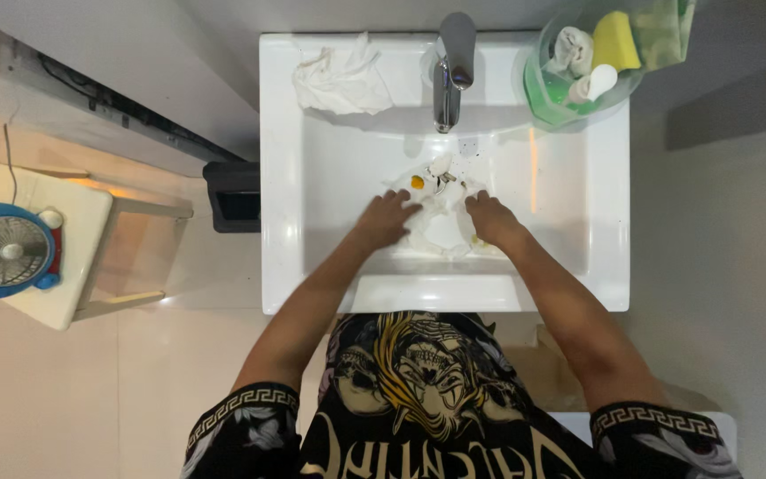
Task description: The person cleans a bathroom sink by hand, using a cloth and a sponge with soap to scrub the basin, faucet, and surrounding surfaces before rinsing them with water.
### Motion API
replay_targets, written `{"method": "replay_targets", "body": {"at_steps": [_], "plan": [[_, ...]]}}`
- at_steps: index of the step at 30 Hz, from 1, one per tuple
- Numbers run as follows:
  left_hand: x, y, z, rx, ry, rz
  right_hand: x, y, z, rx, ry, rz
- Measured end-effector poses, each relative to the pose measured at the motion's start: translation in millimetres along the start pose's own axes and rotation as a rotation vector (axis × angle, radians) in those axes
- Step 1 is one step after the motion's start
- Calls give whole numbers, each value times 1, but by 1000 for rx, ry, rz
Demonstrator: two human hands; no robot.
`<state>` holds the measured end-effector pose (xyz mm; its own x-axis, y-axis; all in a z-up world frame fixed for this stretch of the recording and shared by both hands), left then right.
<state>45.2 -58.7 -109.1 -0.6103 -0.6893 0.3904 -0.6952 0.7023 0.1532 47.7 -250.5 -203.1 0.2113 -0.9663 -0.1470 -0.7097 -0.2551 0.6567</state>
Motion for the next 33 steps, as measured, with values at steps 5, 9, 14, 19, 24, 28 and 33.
{"method": "replay_targets", "body": {"at_steps": [5,9,14,19,24,28,33], "plan": [[-7,1,34,-106,-54,-11,25,18,-17,106,-274,8],[-25,3,33,-156,53,17,26,44,-63,246,-394,-11],[-57,31,-32,69,418,-49,37,42,-74,285,-1140,-69],[-65,49,-59,167,702,-185,12,24,-56,279,-1297,-150],[-65,62,-74,305,664,-190,-28,24,-61,272,-1325,-260],[-70,68,-87,267,657,-210,-41,24,-73,305,-1338,-256],[-77,73,-111,294,655,-246,-72,33,-98,345,-1508,-328]]}}
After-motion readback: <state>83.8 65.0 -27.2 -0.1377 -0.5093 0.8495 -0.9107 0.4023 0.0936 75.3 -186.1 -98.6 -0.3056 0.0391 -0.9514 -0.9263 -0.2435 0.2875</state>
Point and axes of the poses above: each hand's wrist, its own y-axis away from the middle knuckle, its own z-axis out of the palm, x = y × z, the point moved 10 cm from there along -y, towards the middle knuckle, and after that the axes turned 6 degrees about -x, right-handed, at the moved point
